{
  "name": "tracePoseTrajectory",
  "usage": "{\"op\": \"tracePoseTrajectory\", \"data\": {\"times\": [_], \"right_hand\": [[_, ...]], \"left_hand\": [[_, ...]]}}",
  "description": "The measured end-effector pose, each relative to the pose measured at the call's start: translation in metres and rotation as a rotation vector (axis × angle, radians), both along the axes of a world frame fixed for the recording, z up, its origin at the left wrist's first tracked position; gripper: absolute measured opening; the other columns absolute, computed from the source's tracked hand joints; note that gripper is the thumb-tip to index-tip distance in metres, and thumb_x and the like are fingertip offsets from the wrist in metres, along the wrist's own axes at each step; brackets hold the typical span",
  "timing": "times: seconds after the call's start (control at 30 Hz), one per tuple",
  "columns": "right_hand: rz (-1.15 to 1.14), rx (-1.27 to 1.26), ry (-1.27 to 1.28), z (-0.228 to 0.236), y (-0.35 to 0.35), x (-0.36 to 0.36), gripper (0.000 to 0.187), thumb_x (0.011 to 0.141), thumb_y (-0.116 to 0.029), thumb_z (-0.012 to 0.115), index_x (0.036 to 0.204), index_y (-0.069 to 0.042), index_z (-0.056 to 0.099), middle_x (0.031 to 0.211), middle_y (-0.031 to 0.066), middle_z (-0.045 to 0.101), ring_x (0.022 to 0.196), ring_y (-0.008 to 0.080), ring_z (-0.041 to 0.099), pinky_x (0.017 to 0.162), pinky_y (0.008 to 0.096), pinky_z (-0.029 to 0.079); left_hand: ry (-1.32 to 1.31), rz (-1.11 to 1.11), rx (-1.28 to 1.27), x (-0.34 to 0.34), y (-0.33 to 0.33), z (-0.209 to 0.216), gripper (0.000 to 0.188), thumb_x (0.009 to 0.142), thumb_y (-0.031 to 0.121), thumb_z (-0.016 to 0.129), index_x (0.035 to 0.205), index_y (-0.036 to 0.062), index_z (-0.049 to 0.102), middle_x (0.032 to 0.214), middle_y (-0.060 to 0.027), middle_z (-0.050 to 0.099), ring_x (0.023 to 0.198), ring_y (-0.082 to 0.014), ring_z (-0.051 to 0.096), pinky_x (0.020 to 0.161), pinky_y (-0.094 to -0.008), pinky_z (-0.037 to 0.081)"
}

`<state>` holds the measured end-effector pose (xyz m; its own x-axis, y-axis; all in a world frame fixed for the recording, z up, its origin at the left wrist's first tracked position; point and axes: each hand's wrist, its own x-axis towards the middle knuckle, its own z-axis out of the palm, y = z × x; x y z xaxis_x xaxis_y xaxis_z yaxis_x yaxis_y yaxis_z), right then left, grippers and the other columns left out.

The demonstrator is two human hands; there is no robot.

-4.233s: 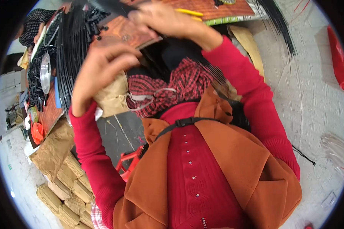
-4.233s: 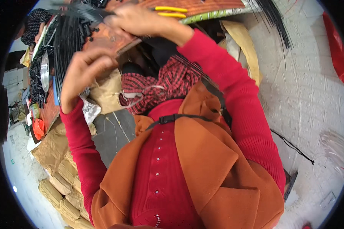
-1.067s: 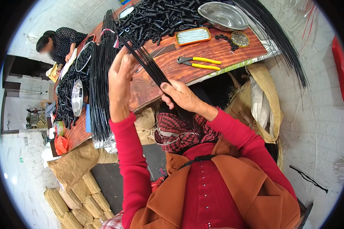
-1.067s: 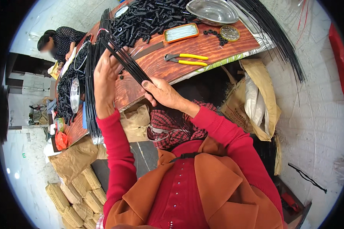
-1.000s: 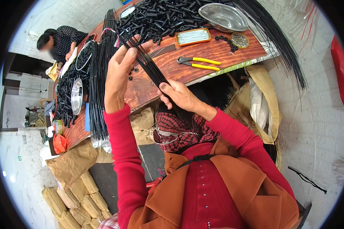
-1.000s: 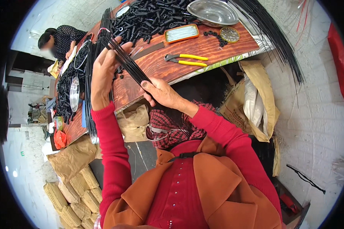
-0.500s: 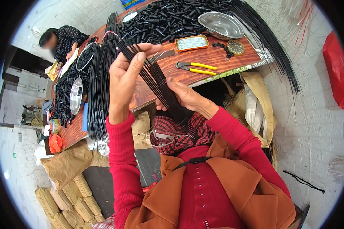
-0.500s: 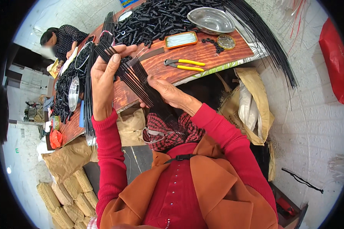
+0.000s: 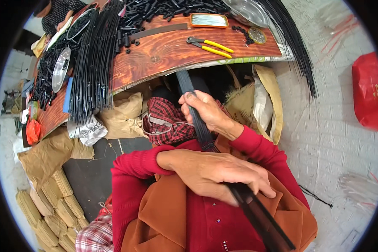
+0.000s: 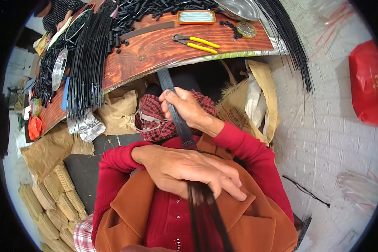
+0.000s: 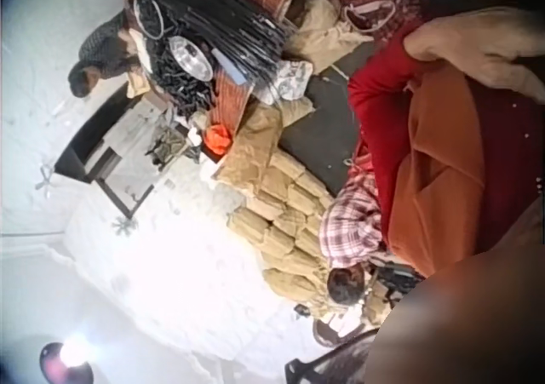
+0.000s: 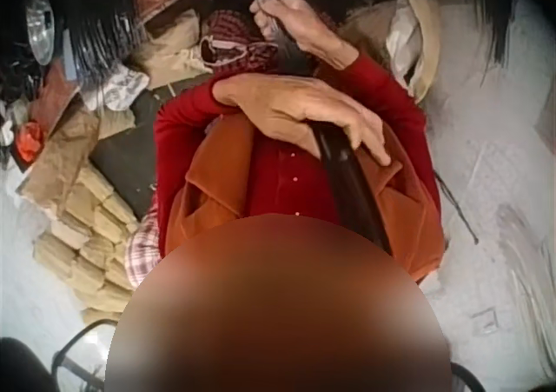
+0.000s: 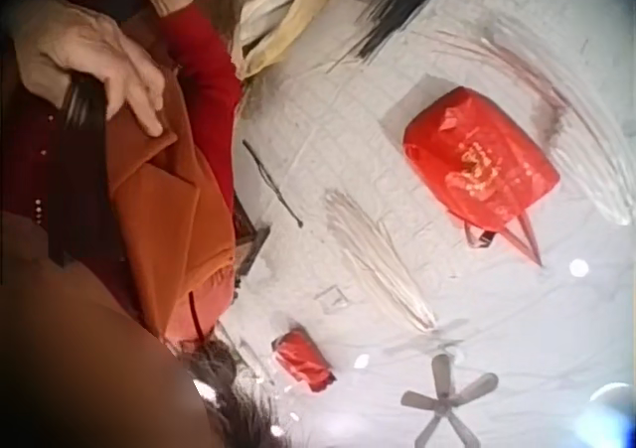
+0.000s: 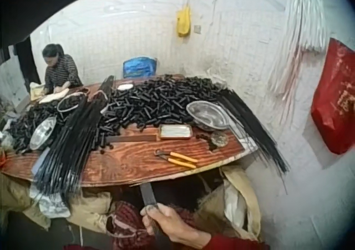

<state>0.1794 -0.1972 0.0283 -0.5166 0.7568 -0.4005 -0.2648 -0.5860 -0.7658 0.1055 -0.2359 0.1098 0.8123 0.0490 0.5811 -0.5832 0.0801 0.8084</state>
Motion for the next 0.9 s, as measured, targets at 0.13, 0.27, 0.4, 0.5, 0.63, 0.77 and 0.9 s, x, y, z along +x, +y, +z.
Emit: {"op": "tracePoseTrajectory", "data": {"times": [0.13, 0.27, 0.4, 0.5, 0.63, 0.77, 0.9], "right_hand": [[0.062, 0.089, -0.001, 0.005, -0.016, -0.007, 0.031, 0.091, -0.033, 0.045, 0.092, -0.002, 0.051, 0.067, 0.0021, 0.053, 0.052, 0.0085, 0.05, 0.047, 0.0211, 0.043], [0.026, 0.081, -0.037, 0.009, -0.026, 0.006, 0.031, 0.092, -0.033, 0.043, 0.092, -0.003, 0.05, 0.068, 0.0024, 0.053, 0.052, 0.0081, 0.05, 0.048, 0.0206, 0.043], [0.067, 0.215, -0.005, 0.008, -0.031, 0.001, 0.031, 0.093, -0.033, 0.042, 0.093, -0.002, 0.049, 0.066, 0.0031, 0.053, 0.052, 0.0085, 0.051, 0.049, 0.0207, 0.043], [0.068, 0.274, 0.006, 0.006, -0.027, 0.0, 0.031, 0.093, -0.032, 0.041, 0.092, -0.002, 0.049, 0.065, 0.0035, 0.053, 0.051, 0.0089, 0.051, 0.049, 0.0211, 0.043], [0.12, 0.234, -0.004, 0.008, -0.029, 0.003, 0.03, 0.093, -0.031, 0.041, 0.093, -0.002, 0.049, 0.065, 0.0039, 0.054, 0.054, 0.0105, 0.055, 0.05, 0.0222, 0.046], [0.13, 0.265, -0.048, 0.004, -0.016, 0.007, 0.03, 0.093, -0.031, 0.043, 0.094, -0.001, 0.049, 0.068, 0.005, 0.056, 0.058, 0.0114, 0.057, 0.054, 0.0223, 0.048], [0.121, 0.306, 0.07, -0.002, 0.015, 0.021, 0.032, 0.092, -0.031, 0.044, 0.098, 0.001, 0.047, 0.073, 0.0074, 0.058, 0.062, 0.0137, 0.059, 0.057, 0.0241, 0.05]], "left_hand": [[-0.019, -0.045, -0.084, -0.021, -0.002, -0.022, 0.087, 0.074, 0.035, 0.069, 0.135, -0.0032, 0.021, 0.142, -0.0227, 0.013, 0.131, -0.0342, 0.016, 0.104, -0.0469, 0.014], [0.341, 0.293, -0.442, -0.083, -0.016, -0.046, 0.065, 0.078, 0.034, 0.065, 0.124, -0.0045, 0.04, 0.12, -0.0219, 0.047, 0.106, -0.0296, 0.05, 0.093, -0.0376, 0.036], [0.666, 1.02, -0.722, -0.118, -0.014, -0.083, 0.041, 0.086, 0.031, 0.054, 0.108, -0.0032, 0.052, 0.095, -0.0115, 0.061, 0.081, -0.0158, 0.059, 0.074, -0.0274, 0.046], [0.564, 1.212, -0.791, -0.089, 0.006, -0.077, 0.037, 0.088, 0.028, 0.051, 0.108, -0.0028, 0.053, 0.092, -0.0081, 0.06, 0.083, -0.0123, 0.057, 0.07, -0.0241, 0.045], [0.378, 1.158, -0.722, -0.064, 0.03, -0.077, 0.045, 0.09, 0.032, 0.048, 0.119, -0.002, 0.046, 0.108, -0.015, 0.058, 0.09, -0.0171, 0.057, 0.084, -0.03, 0.045], [0.431, 1.019, -0.784, -0.065, 0.044, -0.067, 0.04, 0.09, 0.027, 0.048, 0.114, -0.0041, 0.048, 0.103, -0.017, 0.06, 0.06, -0.0118, 0.06, 0.041, -0.0205, 0.047], [0.526, 0.989, -0.74, -0.051, 0.061, -0.069, 0.038, 0.091, 0.027, 0.045, 0.113, -0.0049, 0.049, 0.102, -0.0177, 0.06, 0.037, -0.0096, 0.05, 0.033, -0.0184, 0.041]]}}
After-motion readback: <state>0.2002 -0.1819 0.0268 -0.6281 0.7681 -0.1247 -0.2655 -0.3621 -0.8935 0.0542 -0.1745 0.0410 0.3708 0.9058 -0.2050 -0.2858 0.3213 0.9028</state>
